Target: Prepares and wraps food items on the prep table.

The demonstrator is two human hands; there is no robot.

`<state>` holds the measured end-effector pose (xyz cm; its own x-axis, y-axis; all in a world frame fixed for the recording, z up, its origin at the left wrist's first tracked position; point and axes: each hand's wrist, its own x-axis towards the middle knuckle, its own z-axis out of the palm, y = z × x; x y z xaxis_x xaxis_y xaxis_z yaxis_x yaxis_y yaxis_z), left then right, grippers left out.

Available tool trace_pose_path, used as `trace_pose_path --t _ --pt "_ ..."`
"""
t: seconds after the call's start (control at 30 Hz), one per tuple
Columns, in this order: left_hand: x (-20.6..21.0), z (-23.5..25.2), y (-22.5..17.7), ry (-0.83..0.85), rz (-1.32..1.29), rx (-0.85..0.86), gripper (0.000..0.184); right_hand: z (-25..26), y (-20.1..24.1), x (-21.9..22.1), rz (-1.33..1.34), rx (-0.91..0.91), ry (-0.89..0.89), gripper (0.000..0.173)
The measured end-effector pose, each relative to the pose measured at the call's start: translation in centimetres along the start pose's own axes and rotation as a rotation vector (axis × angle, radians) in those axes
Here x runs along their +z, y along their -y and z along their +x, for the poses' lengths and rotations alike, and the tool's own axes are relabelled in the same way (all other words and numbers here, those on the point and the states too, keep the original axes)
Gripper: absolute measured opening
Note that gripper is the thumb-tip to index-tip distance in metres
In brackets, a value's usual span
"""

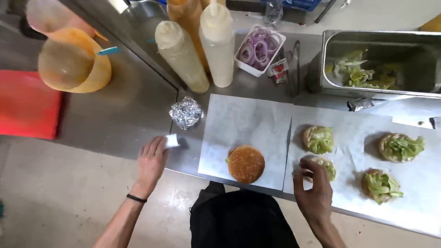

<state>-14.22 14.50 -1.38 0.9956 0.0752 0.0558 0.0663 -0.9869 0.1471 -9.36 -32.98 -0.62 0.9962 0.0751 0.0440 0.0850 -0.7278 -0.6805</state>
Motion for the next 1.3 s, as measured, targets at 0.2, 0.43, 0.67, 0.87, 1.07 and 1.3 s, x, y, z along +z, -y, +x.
trace_pose_path --t 0.2,0.43,0.67,0.87,1.07,1.3 --pt "0.9 -1.6 -0.8 -0.012 -0.074 0.097 0.057 -6.2 3.7 5.7 -0.229 -0.39 -0.125 0.047" --pt "11.4 -7.6 -11.9 0.001 -0.175 0.665 0.054 -3.4 3.1 11.1 -0.501 -0.663 0.021 0.06" --pt "11.7 -7.8 -10.8 0.04 -0.165 0.656 0.051 -3.1 2.6 12.3 -0.509 -0.741 -0.034 0.055" --pt "10.6 -7.5 -10.5 0.083 -0.178 0.668 0.057 0.7 3.5 13.9 -0.529 -0.78 -0.118 0.054" --pt "10.2 -7.1 -10.2 0.102 -0.245 0.618 0.061 3.7 5.6 15.0 -0.513 -0.732 -0.142 0.062" --pt "8.3 -6.1 -5.7 0.113 -0.274 0.63 0.019 -6.4 9.0 17.4 -0.321 -0.554 -0.011 0.058"
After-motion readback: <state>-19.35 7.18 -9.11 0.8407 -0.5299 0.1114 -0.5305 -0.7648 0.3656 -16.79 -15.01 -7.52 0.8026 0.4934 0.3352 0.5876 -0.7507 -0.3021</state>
